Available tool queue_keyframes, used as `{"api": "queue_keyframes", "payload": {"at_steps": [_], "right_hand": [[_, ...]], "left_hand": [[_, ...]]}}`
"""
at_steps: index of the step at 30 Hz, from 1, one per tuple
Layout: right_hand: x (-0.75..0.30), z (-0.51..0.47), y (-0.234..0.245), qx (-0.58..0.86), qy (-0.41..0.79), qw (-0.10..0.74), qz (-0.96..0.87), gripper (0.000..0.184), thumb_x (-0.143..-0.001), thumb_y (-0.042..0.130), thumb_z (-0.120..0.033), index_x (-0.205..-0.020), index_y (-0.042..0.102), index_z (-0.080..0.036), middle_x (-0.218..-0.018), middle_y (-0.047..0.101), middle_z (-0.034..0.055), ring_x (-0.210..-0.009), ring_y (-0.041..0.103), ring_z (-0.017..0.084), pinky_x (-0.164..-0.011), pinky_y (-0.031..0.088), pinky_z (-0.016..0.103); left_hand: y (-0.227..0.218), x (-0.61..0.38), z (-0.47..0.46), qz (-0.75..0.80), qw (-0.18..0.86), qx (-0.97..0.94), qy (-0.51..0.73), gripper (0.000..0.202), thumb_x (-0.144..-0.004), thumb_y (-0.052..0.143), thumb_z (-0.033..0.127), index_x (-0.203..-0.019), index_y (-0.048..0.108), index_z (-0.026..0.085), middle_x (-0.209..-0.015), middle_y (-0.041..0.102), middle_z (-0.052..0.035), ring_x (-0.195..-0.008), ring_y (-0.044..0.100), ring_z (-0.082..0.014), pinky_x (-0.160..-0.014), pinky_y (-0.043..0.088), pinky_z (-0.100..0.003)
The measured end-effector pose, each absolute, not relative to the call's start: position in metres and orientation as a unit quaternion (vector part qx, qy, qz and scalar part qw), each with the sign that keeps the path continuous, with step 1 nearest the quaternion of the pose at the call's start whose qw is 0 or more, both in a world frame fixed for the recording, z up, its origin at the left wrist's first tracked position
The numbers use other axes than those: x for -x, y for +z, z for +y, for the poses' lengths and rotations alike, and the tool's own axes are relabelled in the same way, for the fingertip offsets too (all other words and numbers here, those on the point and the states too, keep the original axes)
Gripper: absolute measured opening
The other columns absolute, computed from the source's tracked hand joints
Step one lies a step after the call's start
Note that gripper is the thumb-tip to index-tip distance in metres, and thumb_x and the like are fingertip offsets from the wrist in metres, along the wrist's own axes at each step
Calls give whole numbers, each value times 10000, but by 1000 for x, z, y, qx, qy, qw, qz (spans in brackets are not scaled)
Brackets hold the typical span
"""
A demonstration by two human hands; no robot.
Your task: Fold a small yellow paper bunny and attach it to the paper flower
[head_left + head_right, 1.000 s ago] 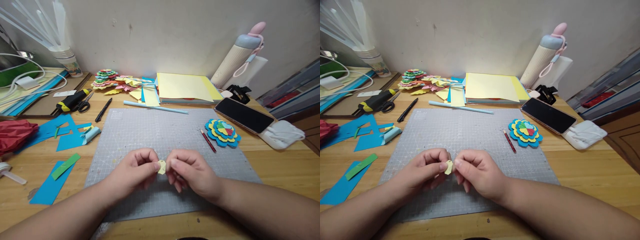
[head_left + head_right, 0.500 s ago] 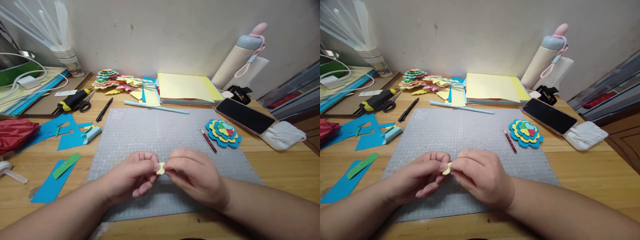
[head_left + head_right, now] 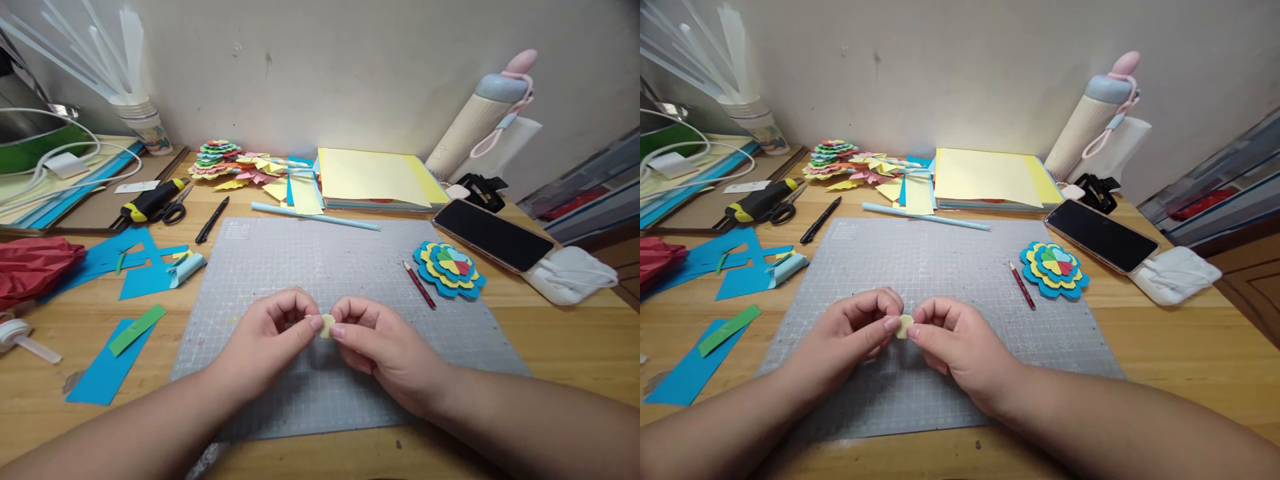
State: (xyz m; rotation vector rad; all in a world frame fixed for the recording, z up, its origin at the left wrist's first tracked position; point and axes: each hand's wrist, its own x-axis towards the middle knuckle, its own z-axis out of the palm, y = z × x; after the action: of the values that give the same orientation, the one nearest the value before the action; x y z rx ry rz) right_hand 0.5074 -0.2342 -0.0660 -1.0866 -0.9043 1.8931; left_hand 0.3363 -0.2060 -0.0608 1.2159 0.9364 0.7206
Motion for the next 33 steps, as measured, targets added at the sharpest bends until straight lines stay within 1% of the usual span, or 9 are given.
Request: {"api": "queue_keyframes", "payload": {"at_steps": [3,6,9,13,15,18,20,25,33], "right_hand": [[-507,-236,-65,415,754,373,-347,260,-756,739,-342,-747,546,-168,-483,425,-101,-411,309,34,-408,180,197],[-509,-236,-66,401,767,362,-346,233,-782,699,-336,-737,561,-154,-578,521,-61,-404,361,23,-405,184,200],[-510,-235,-68,385,776,354,-354,226,-811,665,-347,-758,577,-146,-663,578,-30,-405,395,17,-398,200,196],[-509,-236,-69,384,769,346,-377,221,-777,715,-322,-754,577,-151,-592,538,-62,-391,365,18,-382,205,187],[-508,-236,-68,395,761,344,-382,228,-763,726,-312,-730,564,-155,-545,511,-75,-389,350,22,-382,196,187],[-508,-236,-68,415,747,360,-374,263,-772,708,-340,-697,521,-170,-482,456,-93,-389,320,29,-392,186,190],[-508,-236,-68,429,735,378,-365,267,-779,692,-344,-693,500,-180,-461,428,-100,-396,306,35,-401,183,194],[-509,-235,-70,454,709,406,-356,272,-806,667,-359,-700,484,-188,-454,423,-101,-407,282,41,-419,176,205],[-507,-235,-69,446,715,400,-360,284,-785,685,-361,-691,476,-192,-480,438,-97,-413,302,45,-428,190,210]], "left_hand": [[-61,-336,-204,428,700,-491,292,259,-754,660,366,-662,519,168,-573,436,64,-436,299,-35,-395,212,-175],[-63,-334,-201,427,734,-460,260,270,-729,665,389,-658,507,181,-478,413,78,-398,277,-37,-383,184,-176],[-64,-333,-199,420,754,-449,234,270,-709,672,395,-658,513,183,-458,435,72,-383,268,-34,-374,172,-171],[-63,-332,-197,416,756,-459,213,281,-690,702,386,-644,518,178,-460,438,69,-394,285,-36,-375,181,-163],[-64,-332,-198,406,764,-455,209,290,-708,706,396,-663,523,175,-464,428,72,-403,284,-38,-374,177,-157],[-66,-332,-198,395,783,-418,237,318,-766,664,467,-735,541,176,-511,458,56,-423,284,-48,-361,151,-150],[-67,-333,-199,400,786,-391,264,322,-781,648,487,-767,537,185,-538,473,50,-428,282,-53,-349,145,-148],[-66,-335,-203,412,762,-426,261,319,-734,720,435,-743,514,191,-512,456,77,-400,295,-36,-362,186,-152],[-63,-338,-205,436,729,-454,269,291,-727,701,423,-711,527,190,-460,425,97,-377,280,-38,-389,199,-187]]}}
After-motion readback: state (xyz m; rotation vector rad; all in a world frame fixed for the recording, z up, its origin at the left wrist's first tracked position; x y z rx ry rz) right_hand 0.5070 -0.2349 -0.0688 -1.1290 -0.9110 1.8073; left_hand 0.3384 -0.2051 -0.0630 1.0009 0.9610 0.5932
